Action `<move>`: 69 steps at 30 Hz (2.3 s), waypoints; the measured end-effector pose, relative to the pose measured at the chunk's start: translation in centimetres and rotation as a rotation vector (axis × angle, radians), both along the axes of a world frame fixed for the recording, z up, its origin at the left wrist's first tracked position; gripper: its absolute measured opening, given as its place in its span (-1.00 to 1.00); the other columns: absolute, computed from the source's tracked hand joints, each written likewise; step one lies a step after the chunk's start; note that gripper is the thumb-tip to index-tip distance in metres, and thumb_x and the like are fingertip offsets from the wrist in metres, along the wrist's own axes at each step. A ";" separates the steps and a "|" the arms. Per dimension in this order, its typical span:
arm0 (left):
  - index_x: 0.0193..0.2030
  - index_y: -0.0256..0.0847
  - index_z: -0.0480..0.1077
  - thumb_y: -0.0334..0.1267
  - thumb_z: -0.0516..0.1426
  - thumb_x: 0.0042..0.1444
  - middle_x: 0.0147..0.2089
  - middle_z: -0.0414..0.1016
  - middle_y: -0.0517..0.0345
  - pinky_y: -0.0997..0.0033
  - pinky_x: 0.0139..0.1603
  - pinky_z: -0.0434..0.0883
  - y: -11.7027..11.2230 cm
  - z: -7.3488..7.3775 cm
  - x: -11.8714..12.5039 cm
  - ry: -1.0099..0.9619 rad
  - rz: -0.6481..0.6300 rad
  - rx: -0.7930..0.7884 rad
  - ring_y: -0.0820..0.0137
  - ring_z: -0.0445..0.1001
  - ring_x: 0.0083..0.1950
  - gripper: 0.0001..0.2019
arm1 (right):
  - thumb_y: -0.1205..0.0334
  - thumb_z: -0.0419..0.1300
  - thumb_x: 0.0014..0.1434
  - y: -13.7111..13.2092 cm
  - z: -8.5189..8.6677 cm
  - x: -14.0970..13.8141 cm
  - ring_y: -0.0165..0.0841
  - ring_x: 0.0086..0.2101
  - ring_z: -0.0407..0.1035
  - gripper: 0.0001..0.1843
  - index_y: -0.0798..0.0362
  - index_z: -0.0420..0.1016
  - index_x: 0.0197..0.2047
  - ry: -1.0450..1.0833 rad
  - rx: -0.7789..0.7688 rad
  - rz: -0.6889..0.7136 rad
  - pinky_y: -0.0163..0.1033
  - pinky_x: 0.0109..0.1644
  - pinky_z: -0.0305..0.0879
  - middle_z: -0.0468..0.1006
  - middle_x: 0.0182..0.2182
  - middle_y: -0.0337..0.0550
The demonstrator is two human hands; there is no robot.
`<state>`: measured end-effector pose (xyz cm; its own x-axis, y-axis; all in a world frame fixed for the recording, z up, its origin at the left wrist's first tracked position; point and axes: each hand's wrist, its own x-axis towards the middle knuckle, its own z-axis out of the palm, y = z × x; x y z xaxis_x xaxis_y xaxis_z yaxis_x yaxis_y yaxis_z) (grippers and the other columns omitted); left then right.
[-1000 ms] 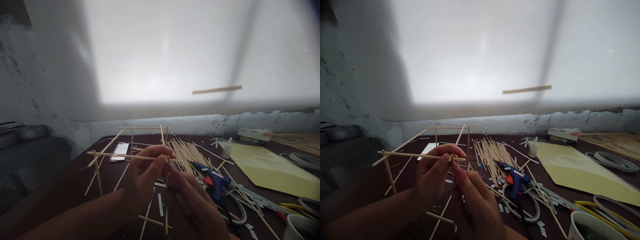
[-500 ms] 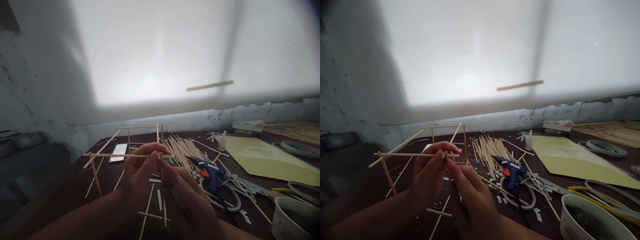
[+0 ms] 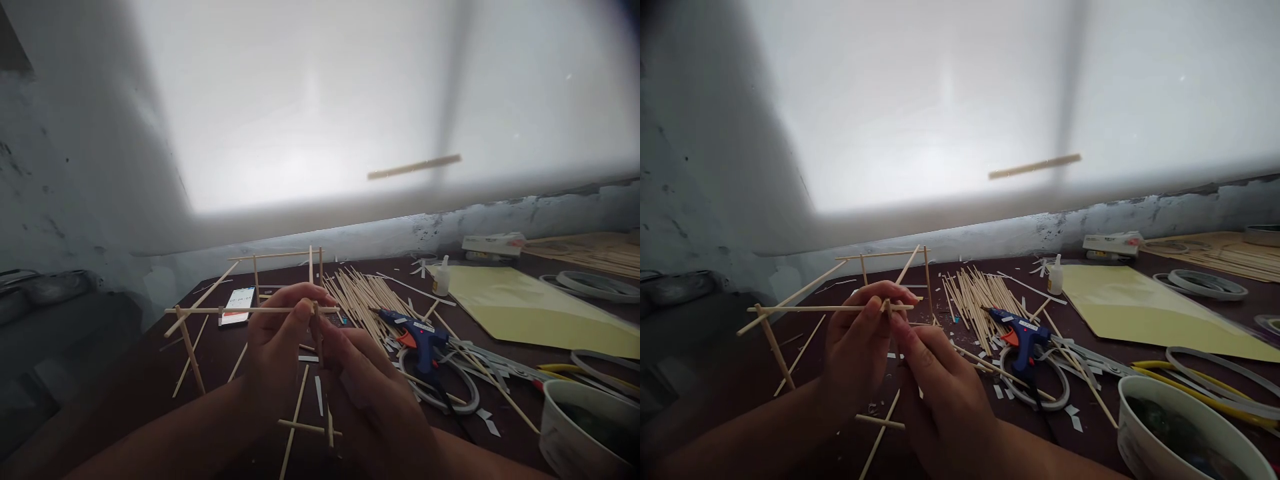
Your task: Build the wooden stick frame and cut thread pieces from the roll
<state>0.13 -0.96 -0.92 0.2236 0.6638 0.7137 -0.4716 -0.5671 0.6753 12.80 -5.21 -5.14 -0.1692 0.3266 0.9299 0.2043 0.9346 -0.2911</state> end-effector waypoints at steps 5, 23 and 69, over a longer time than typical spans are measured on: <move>-0.15 -0.21 0.52 -0.24 0.08 0.29 -0.19 0.56 0.10 0.54 -0.27 0.43 0.1 -0.2 0.0 -0.010 0.027 -0.013 0.50 0.49 -0.31 -0.81 | 0.65 0.01 0.18 0.0 -0.1 -0.1 -0.37 0.07 0.29 -0.24 -0.03 0.06 0.38 -0.014 -0.008 -0.015 -0.29 0.07 0.35 0.31 0.08 -0.09; -0.15 -0.20 0.51 -0.26 0.07 0.30 -0.20 0.55 0.13 0.57 -0.38 0.41 -0.2 0.0 0.1 -0.008 0.006 -0.034 0.60 0.40 -0.47 -0.81 | 0.62 0.00 0.21 -0.3 -0.1 0.1 -0.34 0.08 0.30 -0.32 0.08 0.09 0.36 -0.027 -0.024 -0.039 -0.29 0.03 0.37 0.32 0.05 -0.02; -0.14 -0.19 0.52 -0.26 0.07 0.29 -0.23 0.58 0.07 0.52 -0.50 0.41 -0.3 0.0 0.1 -0.021 -0.015 -0.023 0.53 0.43 -0.54 -0.81 | 0.60 0.02 0.17 0.0 -0.3 0.2 -0.30 -0.05 0.35 -0.26 0.00 0.06 0.39 -0.037 0.004 -0.063 -0.23 -0.09 0.43 0.36 0.02 0.00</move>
<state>0.24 -1.26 -0.89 0.2190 0.6770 0.7026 -0.4941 -0.5440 0.6782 12.96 -5.19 -5.48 -0.1829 0.3342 0.9246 0.2729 0.9207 -0.2789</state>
